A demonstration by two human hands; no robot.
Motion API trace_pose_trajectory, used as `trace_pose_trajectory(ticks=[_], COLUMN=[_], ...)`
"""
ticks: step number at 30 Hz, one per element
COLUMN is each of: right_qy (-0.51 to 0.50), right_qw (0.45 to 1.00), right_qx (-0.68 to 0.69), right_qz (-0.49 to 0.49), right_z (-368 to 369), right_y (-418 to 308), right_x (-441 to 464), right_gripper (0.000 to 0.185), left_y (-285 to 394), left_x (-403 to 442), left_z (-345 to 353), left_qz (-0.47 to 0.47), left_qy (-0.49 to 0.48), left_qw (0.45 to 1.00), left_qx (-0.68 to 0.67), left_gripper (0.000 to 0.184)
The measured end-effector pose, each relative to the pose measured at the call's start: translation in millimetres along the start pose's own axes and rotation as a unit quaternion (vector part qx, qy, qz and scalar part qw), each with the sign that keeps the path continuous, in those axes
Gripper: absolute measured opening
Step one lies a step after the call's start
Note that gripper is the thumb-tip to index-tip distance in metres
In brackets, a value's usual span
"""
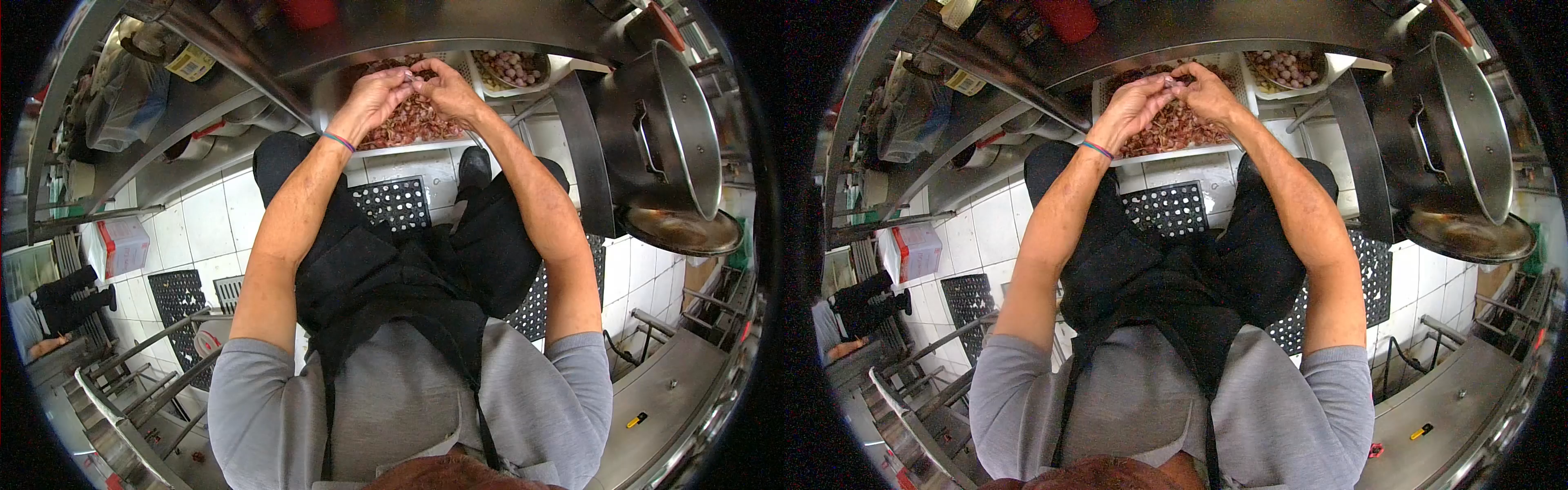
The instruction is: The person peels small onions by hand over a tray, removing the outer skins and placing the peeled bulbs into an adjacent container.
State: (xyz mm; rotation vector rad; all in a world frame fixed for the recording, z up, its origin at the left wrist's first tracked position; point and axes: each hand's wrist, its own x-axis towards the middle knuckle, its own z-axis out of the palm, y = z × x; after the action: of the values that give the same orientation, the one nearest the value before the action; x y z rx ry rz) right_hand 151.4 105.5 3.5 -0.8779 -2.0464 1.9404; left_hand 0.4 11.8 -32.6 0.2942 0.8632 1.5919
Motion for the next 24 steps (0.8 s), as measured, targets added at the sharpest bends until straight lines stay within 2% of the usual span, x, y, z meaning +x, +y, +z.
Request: trace_pose_trajectory(ticks=[5,10,16,22,24], right_qy=[0.011,0.017,-0.014,0.031,0.028], right_qw=[1.000,1.000,0.987,0.991,0.997], right_qx=[-0.018,-0.019,0.146,0.122,0.070], right_qz=[-0.001,-0.001,0.068,0.050,0.035], right_z=[0.9,-0.8,-4.3,-7.2,-5.4], right_y=[-5.6,-7.9,-9.8,-5.1,-6.7], right_x=[-2.7,-2.8,-4.4,-2.0,-4.3], right_gripper=[0.025,0.021,0.016,0.018,0.019], left_y=[-0.1,2.8,3.1,4.3,5.3], left_x=[2.4,-4.8,-4.1,-7.2,-8.3], left_z=[-2.4,6.6,1.9,6.2,7.1], left_qz=[-0.008,0.014,0.002,0.008,0.007], left_qy=[-0.008,-0.007,-0.020,-0.017,-0.012], left_qw=[1.000,1.000,0.997,0.997,0.997], left_qx=[-0.018,0.023,0.078,0.074,0.073], left_gripper=[0.028,0.028,0.030,0.031,0.031])
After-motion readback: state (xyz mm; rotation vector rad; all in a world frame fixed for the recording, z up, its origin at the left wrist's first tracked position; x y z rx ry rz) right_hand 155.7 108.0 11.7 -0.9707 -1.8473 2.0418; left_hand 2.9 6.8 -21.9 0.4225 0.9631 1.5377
